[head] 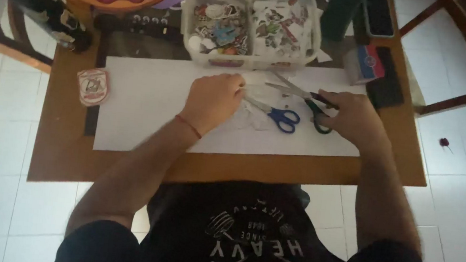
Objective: Cutting a sticker with scissors and then inspecting and sorting a stack of small printed cards at a workstation.
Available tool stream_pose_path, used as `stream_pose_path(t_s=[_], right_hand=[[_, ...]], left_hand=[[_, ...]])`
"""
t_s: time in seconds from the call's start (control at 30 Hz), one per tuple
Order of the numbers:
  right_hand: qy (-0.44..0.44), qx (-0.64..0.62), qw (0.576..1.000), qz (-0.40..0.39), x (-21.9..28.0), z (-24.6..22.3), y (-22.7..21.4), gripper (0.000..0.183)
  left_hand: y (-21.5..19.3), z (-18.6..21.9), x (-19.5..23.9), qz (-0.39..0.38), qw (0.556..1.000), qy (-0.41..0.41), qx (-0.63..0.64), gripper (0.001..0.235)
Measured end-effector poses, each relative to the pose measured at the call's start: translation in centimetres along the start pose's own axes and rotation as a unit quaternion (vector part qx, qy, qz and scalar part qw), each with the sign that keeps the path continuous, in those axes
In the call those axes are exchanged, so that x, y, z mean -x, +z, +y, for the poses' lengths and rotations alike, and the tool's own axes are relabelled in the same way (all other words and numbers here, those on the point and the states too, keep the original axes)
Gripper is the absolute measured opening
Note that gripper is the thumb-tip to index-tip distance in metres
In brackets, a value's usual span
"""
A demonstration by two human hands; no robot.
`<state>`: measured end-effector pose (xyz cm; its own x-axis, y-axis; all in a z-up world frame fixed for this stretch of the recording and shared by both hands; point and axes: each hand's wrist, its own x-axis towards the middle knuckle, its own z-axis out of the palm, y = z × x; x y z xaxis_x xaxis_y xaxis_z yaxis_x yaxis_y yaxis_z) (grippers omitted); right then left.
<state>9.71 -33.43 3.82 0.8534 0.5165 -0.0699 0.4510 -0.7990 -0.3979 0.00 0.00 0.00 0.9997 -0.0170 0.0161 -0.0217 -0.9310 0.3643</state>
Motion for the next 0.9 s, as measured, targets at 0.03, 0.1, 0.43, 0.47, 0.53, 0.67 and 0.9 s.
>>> stream_pose_path(t_s=[0.03, 0.1, 0.43, 0.47, 0.53, 0.67, 0.9], right_hand=[[0.001, 0.0, 1.0, 0.001, -0.4, 0.8, 0.2, 0.069], [-0.048, 0.047, 0.998, 0.016, -0.9, 2.5, 1.0, 0.069], [-0.035, 0.184, 0.981, 0.046, -0.7, 5.3, 1.3, 0.062], [-0.038, 0.185, 0.978, 0.083, -0.4, 5.0, 1.3, 0.053], [-0.041, 0.187, 0.974, 0.122, -0.1, 5.0, 1.0, 0.046], [0.014, 0.097, 0.989, 0.112, 1.7, 4.9, -0.3, 0.046], [0.034, 0.217, 0.975, 0.031, 3.9, 9.7, 0.1, 0.033]], left_hand=[[0.2, -0.1, -0.1, 0.0, 1.0, 0.002, 0.0, 0.032], [0.8, -0.5, 0.0, -0.012, 1.0, 0.02, -0.008, 0.029], [0.0, -1.5, -0.3, -0.069, 0.991, 0.104, 0.057, 0.036], [0.7, -2.0, -0.6, -0.048, 0.992, 0.114, 0.037, 0.035], [1.4, -2.5, -1.2, -0.026, 0.992, 0.123, 0.016, 0.035], [1.8, -2.8, -1.0, -0.004, 0.991, 0.135, 0.011, 0.034], [1.1, -2.4, -0.1, -0.09, 0.977, 0.186, -0.06, 0.122]])
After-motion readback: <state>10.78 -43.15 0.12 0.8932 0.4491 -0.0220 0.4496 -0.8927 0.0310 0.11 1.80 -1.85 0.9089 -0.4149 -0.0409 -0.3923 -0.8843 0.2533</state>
